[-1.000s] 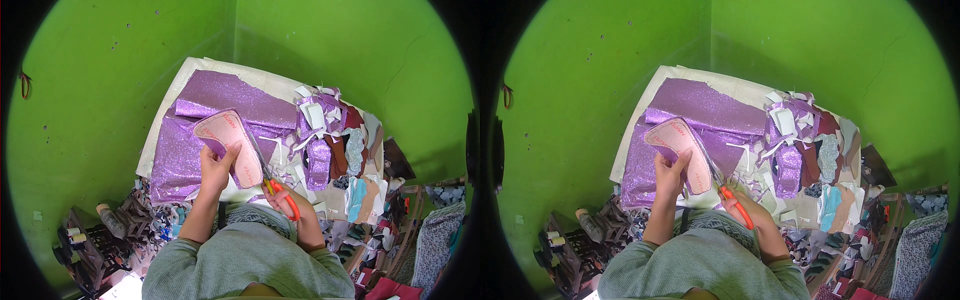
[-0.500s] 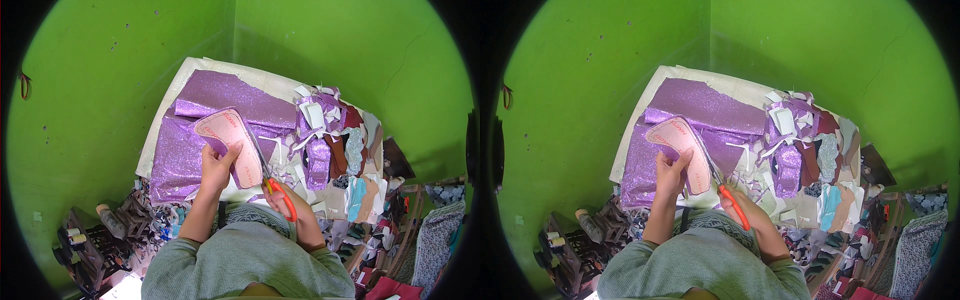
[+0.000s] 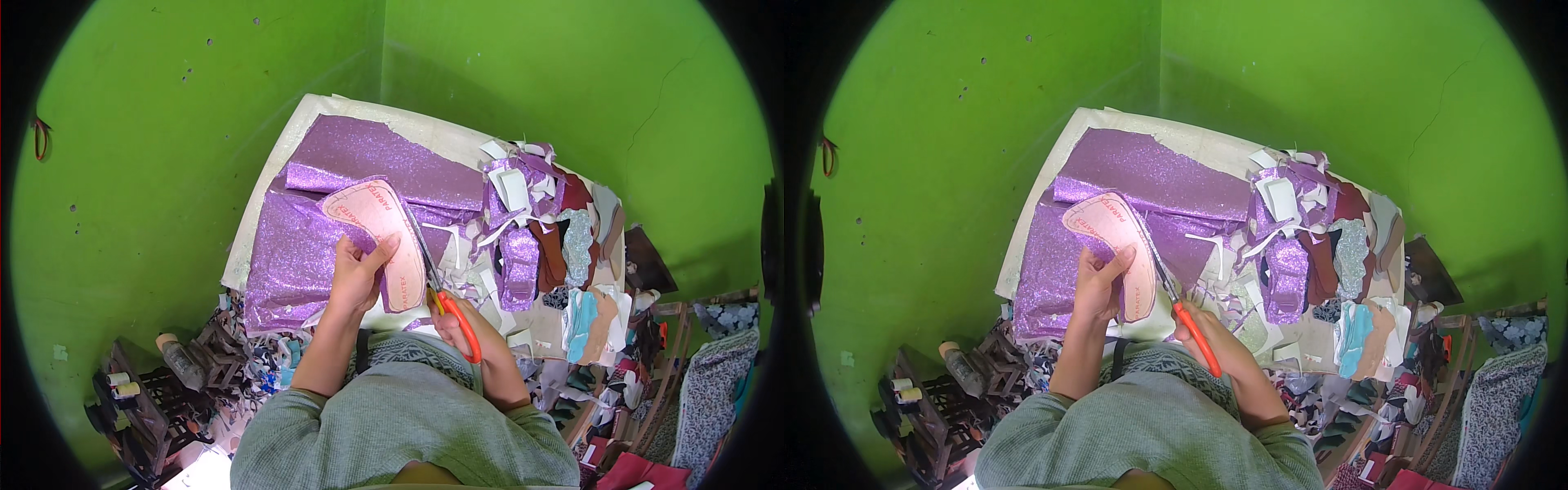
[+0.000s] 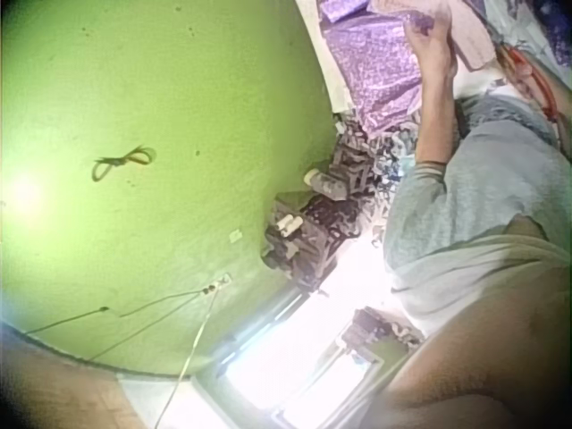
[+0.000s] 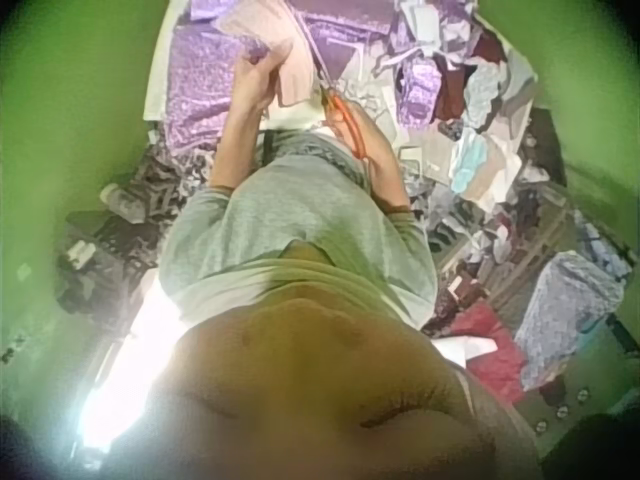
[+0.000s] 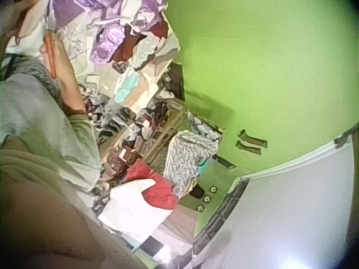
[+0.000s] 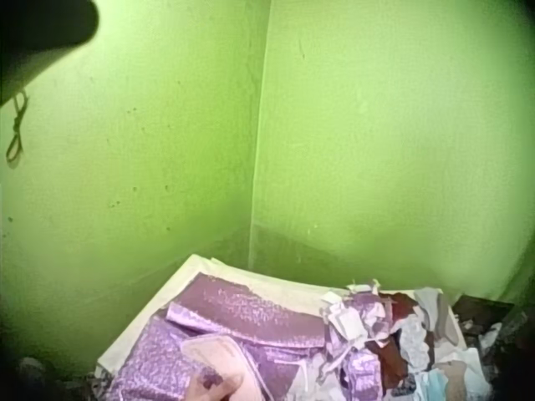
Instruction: Cutting a purple fabric piece following a pink shoe pattern.
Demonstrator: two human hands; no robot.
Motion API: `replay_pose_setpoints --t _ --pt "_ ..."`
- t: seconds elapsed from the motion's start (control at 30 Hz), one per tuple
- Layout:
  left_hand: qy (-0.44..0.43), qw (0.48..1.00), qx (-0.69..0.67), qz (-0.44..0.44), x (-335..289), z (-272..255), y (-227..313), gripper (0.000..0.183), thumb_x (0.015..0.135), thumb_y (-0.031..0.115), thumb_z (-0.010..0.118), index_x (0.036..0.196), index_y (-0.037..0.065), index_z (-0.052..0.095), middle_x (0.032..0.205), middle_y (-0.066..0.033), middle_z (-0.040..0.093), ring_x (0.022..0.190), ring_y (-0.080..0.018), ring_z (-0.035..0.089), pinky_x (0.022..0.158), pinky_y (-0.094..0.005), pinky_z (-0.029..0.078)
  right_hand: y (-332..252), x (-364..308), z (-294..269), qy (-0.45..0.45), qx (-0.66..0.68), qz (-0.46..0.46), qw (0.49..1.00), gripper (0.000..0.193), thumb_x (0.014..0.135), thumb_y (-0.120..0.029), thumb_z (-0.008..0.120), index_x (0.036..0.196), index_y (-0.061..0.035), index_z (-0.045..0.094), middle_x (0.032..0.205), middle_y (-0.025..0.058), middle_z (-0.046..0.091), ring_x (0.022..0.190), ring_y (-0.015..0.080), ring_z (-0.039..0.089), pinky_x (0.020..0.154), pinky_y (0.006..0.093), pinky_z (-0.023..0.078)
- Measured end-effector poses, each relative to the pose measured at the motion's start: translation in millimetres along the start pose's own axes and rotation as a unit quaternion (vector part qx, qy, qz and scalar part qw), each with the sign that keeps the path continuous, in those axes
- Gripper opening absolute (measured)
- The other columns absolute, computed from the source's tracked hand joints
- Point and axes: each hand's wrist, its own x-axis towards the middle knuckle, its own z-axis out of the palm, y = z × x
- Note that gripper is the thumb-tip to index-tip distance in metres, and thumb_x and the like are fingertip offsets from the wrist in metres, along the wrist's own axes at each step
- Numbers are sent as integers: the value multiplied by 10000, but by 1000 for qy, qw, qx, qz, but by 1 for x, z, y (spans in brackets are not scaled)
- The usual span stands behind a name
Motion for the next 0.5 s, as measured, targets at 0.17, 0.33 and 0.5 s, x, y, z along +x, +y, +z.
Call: replay_pose_setpoints --t 0.17,0.33,0.5 --pt "-6 1000 2 -3 0 0 1 261 754 -24 597 990 -10 488 896 -97 584 769 -153 590 666 -286 499 4 -2 -1 -16 62 37 997 529 786 -568 396 784 -39 403 556 2 356 444 82 338 408 218 298" --pt "-12 1000 8 -14 -2 2 -2 258 749 -24 603 982 -12 494 895 -96 588 770 -150 590 661 -283 497 10 -2 -2 -30 88 23 995 610 766 -650 366 809 -42 389 610 -5 344 477 69 331 416 211 299" --pt "-7 1000 17 -11 -1 2 -2 264 748 -19 607 985 -15 493 897 -98 589 762 -150 593 649 -278 499 0 -2 -1 -39 66 38 996 703 711 -736 304 767 -39 381 565 -5 334 447 65 316 386 207 279"
